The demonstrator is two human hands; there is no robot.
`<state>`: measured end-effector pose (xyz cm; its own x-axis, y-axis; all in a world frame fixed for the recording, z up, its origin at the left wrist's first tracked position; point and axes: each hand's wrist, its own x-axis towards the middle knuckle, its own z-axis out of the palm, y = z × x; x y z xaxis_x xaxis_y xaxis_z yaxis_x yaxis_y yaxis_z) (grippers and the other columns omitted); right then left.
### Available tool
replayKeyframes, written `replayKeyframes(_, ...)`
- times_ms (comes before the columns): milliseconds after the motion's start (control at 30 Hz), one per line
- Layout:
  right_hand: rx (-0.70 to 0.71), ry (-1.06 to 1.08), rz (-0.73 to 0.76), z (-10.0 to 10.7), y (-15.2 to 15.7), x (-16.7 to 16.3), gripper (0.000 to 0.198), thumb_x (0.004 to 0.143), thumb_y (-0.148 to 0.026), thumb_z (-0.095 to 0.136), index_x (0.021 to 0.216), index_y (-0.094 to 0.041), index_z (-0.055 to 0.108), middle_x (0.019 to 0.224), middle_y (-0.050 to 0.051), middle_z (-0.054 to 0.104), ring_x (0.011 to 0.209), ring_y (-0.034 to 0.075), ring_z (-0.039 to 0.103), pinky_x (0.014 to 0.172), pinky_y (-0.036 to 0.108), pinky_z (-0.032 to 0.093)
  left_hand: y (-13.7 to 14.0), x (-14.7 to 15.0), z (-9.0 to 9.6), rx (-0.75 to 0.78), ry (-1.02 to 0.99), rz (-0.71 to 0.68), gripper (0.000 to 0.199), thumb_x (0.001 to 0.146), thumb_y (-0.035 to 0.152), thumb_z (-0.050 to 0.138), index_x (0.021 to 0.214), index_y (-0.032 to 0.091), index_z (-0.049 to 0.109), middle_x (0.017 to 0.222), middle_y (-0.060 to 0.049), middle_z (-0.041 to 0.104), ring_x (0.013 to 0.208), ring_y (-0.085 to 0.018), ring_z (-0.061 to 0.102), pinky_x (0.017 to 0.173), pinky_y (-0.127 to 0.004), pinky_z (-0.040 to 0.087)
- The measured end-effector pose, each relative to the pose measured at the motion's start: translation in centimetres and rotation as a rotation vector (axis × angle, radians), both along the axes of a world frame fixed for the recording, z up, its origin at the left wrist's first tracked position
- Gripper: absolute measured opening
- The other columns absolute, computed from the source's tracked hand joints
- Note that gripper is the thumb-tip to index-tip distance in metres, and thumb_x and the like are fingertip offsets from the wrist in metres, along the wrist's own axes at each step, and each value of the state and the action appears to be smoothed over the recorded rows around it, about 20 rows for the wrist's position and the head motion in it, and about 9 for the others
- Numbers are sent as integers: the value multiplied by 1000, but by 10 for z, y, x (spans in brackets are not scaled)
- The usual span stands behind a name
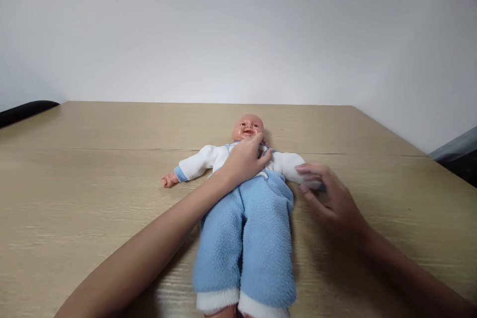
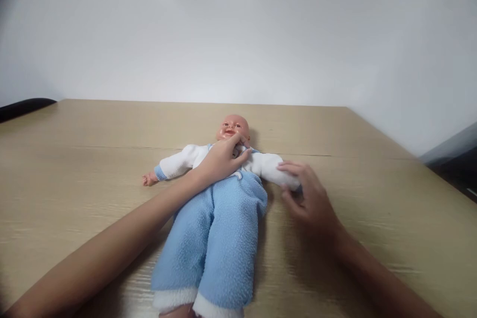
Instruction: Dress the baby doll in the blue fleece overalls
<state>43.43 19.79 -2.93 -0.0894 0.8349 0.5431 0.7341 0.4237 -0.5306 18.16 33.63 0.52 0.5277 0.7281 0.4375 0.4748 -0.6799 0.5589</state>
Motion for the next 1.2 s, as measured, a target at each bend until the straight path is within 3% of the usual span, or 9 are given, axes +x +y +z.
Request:
replayKeyframes(167, -404, 395, 169, -6, -13, -43, 38, 111, -48, 60, 144, -32, 54, 121, 7, 68, 105, 26, 68, 92, 43, 59, -7, -3, 10, 196, 140, 37, 16, 106, 34, 63, 116, 21, 63, 121, -10, 74, 116, -30, 67, 105, -45, 51)
replayKeyframes(267, -501, 490, 208, -8, -7, -47, 34, 112, -53, 57, 137, -30, 57, 113, 4, 66, 98, 23, 64, 85, 39, 55, -15, -3, 20, 287, 173, 42, 20, 105, 35, 66, 119, 21, 65, 133, -11, 70, 130, -32, 59, 119, -52, 42)
replayKeyframes(367, -548, 438, 239, -8, 2, -42, 34, 113, -57, 52, 124, -27, 65, 110, 5, 66, 104, 27, 62, 95, 43, 53, -26, 1, 26, 259, 166, -68, 20, 108, 39, 63, 118, 22, 67, 126, -9, 72, 125, -31, 60, 115, -50, 44)
replayKeyframes(533, -491, 414, 174, -13, 9, -35, 46, 105, -70, 58, 110, -27, 71, 106, 8, 68, 118, 34, 61, 112, 51, 50, -39, 9, 24, 143, 266, -245, 23, 107, 43, 64, 110, 21, 71, 113, -7, 76, 114, -28, 65, 108, -46, 45)
replayKeyframes(633, -552, 456, 210, -15, 10, -33, 41, 109, -65, 55, 101, -27, 68, 85, 3, 60, 87, 27, 59, 89, 43, 56, -40, 10, 20, 142, 319, -261, 32, 109, 48, 59, 102, 20, 72, 110, -7, 77, 115, -29, 65, 110, -48, 42)
replayKeyframes(733, -606, 536, 290, -15, 12, -31, 33, 113, -55, 52, 102, -27, 64, 78, -2, 52, 69, 20, 50, 65, 35, 47, -39, 10, 18, 130, 334, -295, 36, 111, 49, 55, 98, 21, 73, 108, -6, 79, 113, -29, 66, 109, -49, 39)
replayKeyframes(900, -499, 553, 300, -19, 14, -33, 23, 109, -51, 63, 116, -29, 60, 95, 0, 57, 84, 20, 56, 74, 33, 49, -35, 11, 13, 49, 278, -280, 25, 106, 45, 61, 102, 21, 69, 101, -7, 78, 108, -29, 68, 110, -49, 40)
replayKeyframes(1000, -417, 538, 236, -22, 8, -34, 35, 104, -51, 71, 131, -34, 56, 108, 2, 60, 95, 23, 60, 85, 37, 55, -33, 11, 11, -16, 185, -265, 17, 102, 38, 64, 109, 22, 64, 105, -4, 77, 104, -26, 70, 111, -48, 39)
replayKeyframes(1200, -305, 374, 2, -12, -4, -19, 42, 104, -55, 69, 136, -35, 52, 114, 5, 64, 89, 25, 66, 76, 41, 59, -32, 10, 9, -102, 76, -250, 18, 101, 29, 62, 119, 24, 64, 98, 0, 74, 98, -22, 71, 109, -46, 42)
